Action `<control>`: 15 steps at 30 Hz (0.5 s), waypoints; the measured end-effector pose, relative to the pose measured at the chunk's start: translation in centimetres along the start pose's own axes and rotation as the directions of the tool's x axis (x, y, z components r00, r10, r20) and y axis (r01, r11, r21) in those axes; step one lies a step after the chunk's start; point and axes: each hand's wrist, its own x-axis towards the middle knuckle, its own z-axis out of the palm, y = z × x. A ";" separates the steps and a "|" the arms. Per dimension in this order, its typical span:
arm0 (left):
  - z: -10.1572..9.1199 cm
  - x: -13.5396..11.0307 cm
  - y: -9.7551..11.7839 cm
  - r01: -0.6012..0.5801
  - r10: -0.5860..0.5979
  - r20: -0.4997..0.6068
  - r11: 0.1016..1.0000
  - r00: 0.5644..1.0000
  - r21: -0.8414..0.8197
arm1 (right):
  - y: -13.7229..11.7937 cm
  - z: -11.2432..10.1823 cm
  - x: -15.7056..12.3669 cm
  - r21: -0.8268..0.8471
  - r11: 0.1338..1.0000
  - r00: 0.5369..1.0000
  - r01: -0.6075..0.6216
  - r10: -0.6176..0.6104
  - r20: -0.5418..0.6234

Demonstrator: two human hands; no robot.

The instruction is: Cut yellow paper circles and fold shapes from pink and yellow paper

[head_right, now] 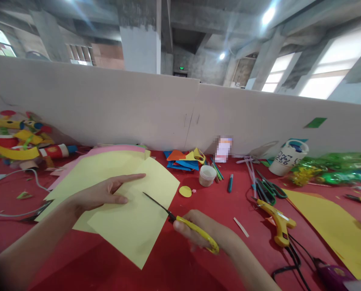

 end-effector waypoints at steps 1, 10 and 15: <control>0.0 0.0 0.0 0.007 -0.007 0.009 1.000 1.000 -0.006 | 0.0 0.0 0.0 0.001 1.000 1.000 0.020 -0.020 0.010; 0.3 0.4 -0.6 -0.048 0.037 0.068 0.985 0.997 0.165 | -0.8 0.1 -0.5 -0.159 0.965 0.977 0.207 -0.197 0.078; 0.7 0.3 -0.2 -0.059 0.041 0.090 0.976 0.995 0.210 | -0.6 0.2 -0.4 -0.193 0.947 0.966 0.256 -0.242 0.092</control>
